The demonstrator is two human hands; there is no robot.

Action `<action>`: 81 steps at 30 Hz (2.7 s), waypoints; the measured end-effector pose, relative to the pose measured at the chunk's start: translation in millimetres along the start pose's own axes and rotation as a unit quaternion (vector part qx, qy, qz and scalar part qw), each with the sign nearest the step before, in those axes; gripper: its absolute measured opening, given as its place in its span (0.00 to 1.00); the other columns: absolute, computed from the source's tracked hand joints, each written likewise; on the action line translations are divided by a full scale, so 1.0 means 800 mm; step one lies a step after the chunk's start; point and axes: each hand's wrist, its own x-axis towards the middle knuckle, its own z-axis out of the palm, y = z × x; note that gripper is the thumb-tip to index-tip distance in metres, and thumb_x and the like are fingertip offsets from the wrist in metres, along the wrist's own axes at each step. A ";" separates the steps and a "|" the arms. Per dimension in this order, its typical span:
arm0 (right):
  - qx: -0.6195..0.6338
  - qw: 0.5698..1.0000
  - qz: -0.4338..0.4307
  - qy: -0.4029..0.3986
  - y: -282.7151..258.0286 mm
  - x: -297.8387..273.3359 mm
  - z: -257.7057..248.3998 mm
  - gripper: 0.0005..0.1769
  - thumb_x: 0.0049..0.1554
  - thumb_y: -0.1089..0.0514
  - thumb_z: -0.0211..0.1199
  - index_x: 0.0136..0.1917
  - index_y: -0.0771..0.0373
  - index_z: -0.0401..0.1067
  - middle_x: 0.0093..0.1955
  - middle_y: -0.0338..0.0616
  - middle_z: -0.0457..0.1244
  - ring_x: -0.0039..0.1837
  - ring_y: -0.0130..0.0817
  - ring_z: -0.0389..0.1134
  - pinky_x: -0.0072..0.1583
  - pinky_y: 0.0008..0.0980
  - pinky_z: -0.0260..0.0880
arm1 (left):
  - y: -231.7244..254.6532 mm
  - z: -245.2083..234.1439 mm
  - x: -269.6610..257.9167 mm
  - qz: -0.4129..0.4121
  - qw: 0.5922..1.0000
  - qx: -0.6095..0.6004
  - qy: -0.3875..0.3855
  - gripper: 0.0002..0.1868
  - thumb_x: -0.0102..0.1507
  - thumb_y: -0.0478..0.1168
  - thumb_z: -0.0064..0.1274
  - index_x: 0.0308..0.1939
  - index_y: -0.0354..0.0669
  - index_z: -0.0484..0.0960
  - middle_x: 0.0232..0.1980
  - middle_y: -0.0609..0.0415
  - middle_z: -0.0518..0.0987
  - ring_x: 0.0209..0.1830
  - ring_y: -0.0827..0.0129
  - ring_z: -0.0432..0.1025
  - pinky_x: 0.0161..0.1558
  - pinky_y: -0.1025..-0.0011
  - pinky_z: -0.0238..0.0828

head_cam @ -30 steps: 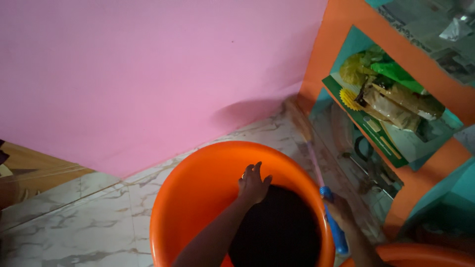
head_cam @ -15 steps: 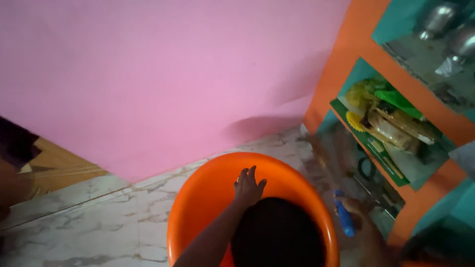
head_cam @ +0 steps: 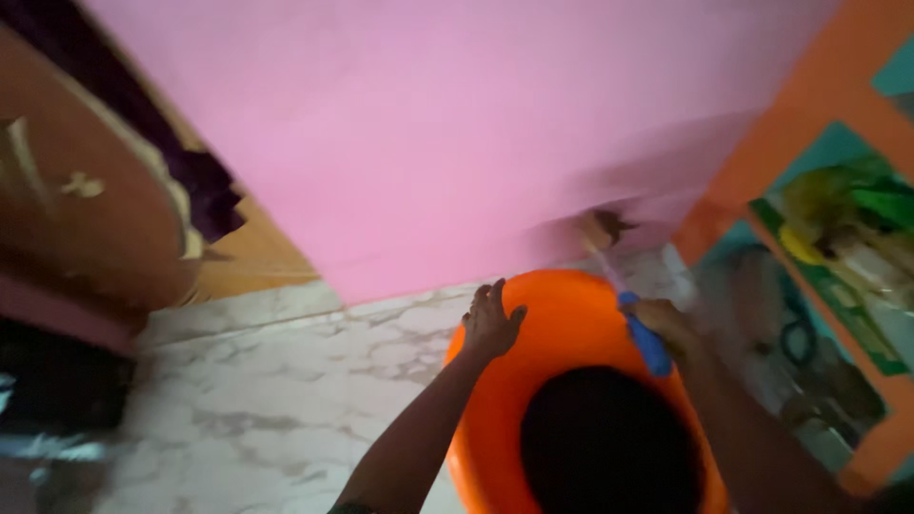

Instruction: The person uses a broom to sweep dust from a pink wall, a plastic chair, and the surface of a counter, then continues to sweep a large woven bed frame.

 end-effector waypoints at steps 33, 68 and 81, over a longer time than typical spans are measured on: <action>-0.526 0.840 0.026 -0.128 0.087 0.196 0.094 0.17 0.52 0.54 0.69 0.48 0.71 0.77 0.33 0.52 0.69 0.31 0.40 0.71 0.36 0.41 0.73 | -0.137 -0.064 0.010 -0.152 0.983 -0.009 0.106 0.41 0.65 0.59 0.55 0.77 0.52 0.58 0.76 0.39 0.59 0.74 0.44 0.57 0.68 0.39 0.54; -0.353 0.831 -0.074 -0.424 -0.072 -0.058 0.189 0.42 0.53 0.60 0.64 0.80 0.47 0.58 0.42 0.45 0.67 0.37 0.42 0.68 0.42 0.42 0.72 | -0.091 -0.144 0.007 -0.256 0.836 -0.349 0.337 0.47 0.62 0.49 0.63 0.71 0.26 0.50 0.49 0.31 0.79 0.50 0.41 0.76 0.51 0.52 0.74; -0.585 0.638 -0.500 0.020 -0.165 -0.040 0.215 0.34 0.60 0.41 0.58 0.78 0.42 0.58 0.44 0.51 0.68 0.38 0.55 0.71 0.43 0.56 0.71 | -0.011 -0.258 -0.020 0.008 0.969 -0.140 0.202 0.32 0.61 0.50 0.64 0.63 0.39 0.70 0.60 0.34 0.78 0.60 0.47 0.73 0.58 0.56 0.72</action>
